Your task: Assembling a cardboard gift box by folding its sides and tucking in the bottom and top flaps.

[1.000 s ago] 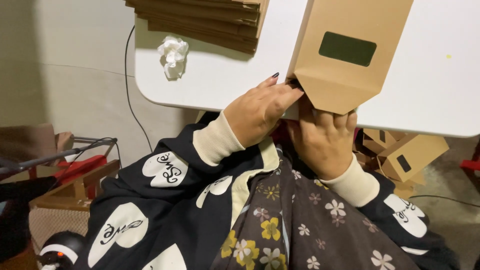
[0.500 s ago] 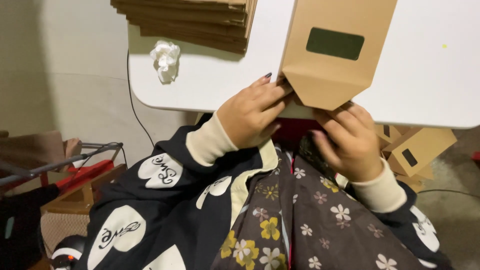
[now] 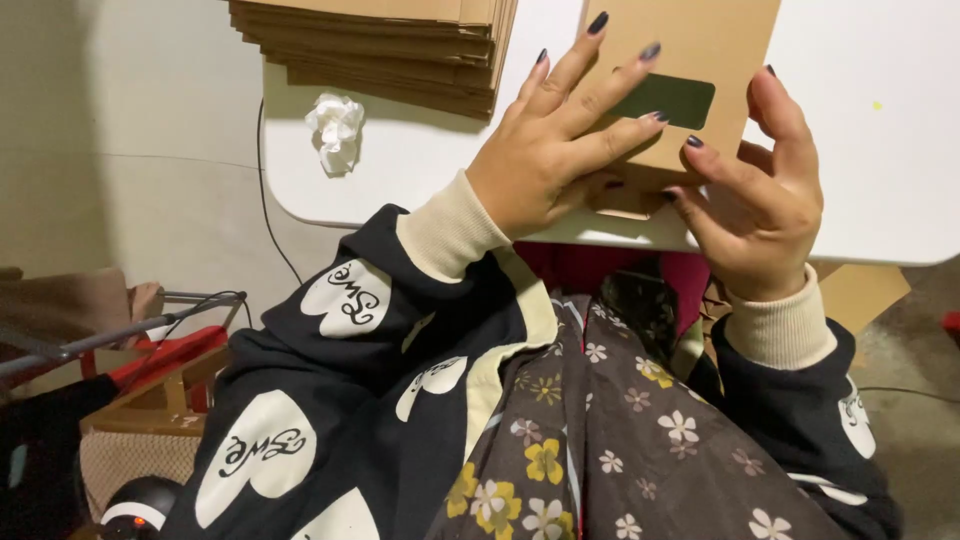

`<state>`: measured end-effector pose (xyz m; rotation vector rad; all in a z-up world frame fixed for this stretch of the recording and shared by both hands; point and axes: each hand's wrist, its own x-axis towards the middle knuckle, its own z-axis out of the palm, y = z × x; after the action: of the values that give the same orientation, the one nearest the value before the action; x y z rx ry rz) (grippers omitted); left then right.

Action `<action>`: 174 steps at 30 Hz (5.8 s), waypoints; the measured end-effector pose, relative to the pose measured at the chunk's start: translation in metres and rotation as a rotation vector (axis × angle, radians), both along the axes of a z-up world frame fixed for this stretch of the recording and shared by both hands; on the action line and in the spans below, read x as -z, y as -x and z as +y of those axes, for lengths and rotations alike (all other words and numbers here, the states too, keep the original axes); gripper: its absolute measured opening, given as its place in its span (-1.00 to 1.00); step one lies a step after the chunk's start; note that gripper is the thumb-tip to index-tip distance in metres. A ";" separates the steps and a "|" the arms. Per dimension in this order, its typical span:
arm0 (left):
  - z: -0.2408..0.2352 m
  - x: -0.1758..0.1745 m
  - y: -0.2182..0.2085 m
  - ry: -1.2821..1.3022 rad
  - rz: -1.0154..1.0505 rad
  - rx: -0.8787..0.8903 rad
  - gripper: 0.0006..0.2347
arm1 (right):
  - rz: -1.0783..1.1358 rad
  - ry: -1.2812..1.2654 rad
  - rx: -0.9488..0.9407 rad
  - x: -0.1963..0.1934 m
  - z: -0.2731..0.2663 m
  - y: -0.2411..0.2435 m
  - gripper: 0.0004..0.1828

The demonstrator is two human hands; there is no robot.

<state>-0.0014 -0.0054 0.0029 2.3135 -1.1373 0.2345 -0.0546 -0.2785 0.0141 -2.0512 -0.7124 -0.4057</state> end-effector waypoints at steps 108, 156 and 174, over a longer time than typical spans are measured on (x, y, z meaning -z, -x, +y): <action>-0.025 -0.002 0.034 0.083 0.151 -0.176 0.07 | -0.302 -0.257 -0.038 -0.051 0.027 0.019 -0.52; 0.002 -0.021 0.041 0.468 0.177 0.161 -0.76 | -0.028 -0.138 0.126 -0.002 0.006 0.035 -0.61; 0.007 -0.027 0.044 0.709 0.286 0.110 -0.87 | -0.075 -0.150 0.137 0.000 0.004 0.033 -0.71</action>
<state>-0.0457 0.0017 0.0296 1.5937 -0.8520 0.2126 -0.0880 -0.2744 0.0137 -1.9567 -0.5701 -0.5990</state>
